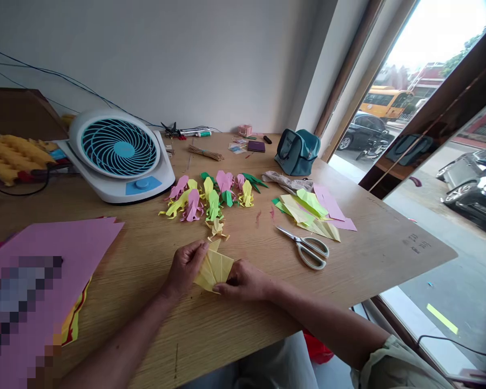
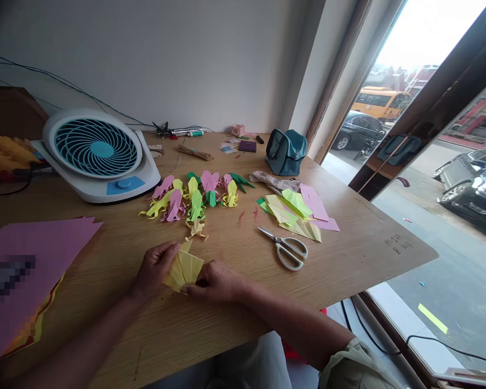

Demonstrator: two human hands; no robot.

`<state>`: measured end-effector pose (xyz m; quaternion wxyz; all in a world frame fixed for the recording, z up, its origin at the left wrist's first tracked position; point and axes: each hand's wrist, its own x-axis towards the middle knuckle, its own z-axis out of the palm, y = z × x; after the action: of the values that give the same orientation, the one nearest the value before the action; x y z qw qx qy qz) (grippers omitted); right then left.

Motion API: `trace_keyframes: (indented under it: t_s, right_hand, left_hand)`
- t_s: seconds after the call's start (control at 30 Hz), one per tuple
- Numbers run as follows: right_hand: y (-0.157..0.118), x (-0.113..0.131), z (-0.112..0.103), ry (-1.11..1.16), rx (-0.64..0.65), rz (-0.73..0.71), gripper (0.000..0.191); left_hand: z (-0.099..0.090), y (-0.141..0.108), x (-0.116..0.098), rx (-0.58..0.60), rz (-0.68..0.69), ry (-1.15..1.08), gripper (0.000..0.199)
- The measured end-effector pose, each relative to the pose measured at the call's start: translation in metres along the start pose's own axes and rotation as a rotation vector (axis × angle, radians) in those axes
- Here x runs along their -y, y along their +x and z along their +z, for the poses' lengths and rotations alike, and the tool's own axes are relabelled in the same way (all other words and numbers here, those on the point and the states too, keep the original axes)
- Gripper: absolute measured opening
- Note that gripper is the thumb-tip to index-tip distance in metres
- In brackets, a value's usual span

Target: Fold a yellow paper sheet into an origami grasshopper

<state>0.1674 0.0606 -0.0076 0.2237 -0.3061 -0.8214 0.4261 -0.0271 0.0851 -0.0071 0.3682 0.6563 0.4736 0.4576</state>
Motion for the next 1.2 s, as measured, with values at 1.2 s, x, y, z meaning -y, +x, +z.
trace_keyframes:
  t_s: [1.2]
  right_hand:
    - [0.0027, -0.0002, 0.0056, 0.048, -0.078, 0.025, 0.038]
  left_hand:
    - [-0.0005, 0.0020, -0.0065, 0.225, -0.172, -0.224, 0.037]
